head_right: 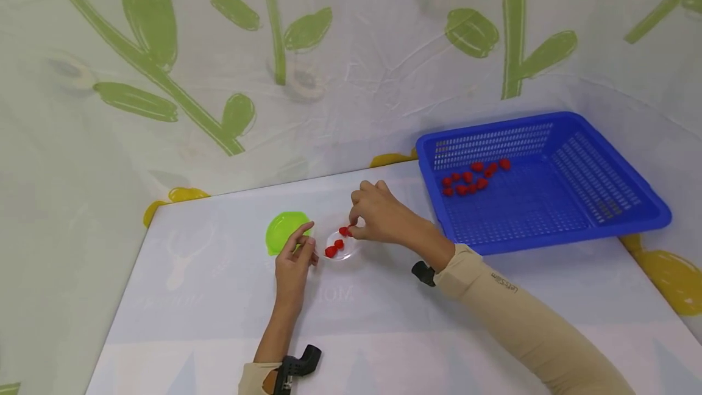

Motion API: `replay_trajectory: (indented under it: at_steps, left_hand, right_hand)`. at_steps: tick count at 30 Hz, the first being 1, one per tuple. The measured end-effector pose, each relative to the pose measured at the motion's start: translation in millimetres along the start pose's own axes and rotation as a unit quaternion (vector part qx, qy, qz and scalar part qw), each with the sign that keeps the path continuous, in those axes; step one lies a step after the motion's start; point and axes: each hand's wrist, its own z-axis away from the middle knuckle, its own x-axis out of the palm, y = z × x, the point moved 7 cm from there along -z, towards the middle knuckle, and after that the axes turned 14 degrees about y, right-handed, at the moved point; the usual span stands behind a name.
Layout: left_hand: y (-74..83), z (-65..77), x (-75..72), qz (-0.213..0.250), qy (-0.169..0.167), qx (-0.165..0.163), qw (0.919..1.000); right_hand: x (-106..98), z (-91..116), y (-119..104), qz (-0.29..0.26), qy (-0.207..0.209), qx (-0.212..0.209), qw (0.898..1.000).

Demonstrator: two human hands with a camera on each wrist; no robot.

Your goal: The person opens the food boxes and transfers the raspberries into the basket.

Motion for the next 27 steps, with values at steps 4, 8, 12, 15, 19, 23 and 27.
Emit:
replay_trajectory:
  at_steps: [4,8,12,15,19,23,27]
  left_hand:
    - [-0.1,0.0,-1.4,0.006,0.004,0.003,1.0]
    - [-1.6,0.3,-0.9,0.014,0.002,-0.006,0.9999]
    - [-2.5,1.6,-0.4,0.013,-0.001,-0.013,0.9998]
    - [-3.1,2.3,-0.9,0.008,0.002,-0.016,0.9998]
    - [-3.1,2.9,-0.6,0.009,0.002,-0.02,0.9998]
    - [-3.0,3.6,0.1,0.01,0.001,-0.021,0.9997]
    - [-3.3,4.1,0.3,0.01,0.0,-0.021,0.9997]
  right_hand:
    - [-23,7,1,-0.014,0.037,-0.003,0.999]
    - [-44,15,6,-0.018,0.056,0.007,0.998]
    - [-63,25,16,-0.021,0.076,0.02,0.997]
    - [-78,31,24,-0.031,0.095,0.024,0.995]
    - [-95,41,34,-0.029,0.113,0.016,0.993]
    - [-108,50,43,-0.014,0.125,0.008,0.992]
    - [-122,57,58,-0.004,0.148,0.015,0.989]
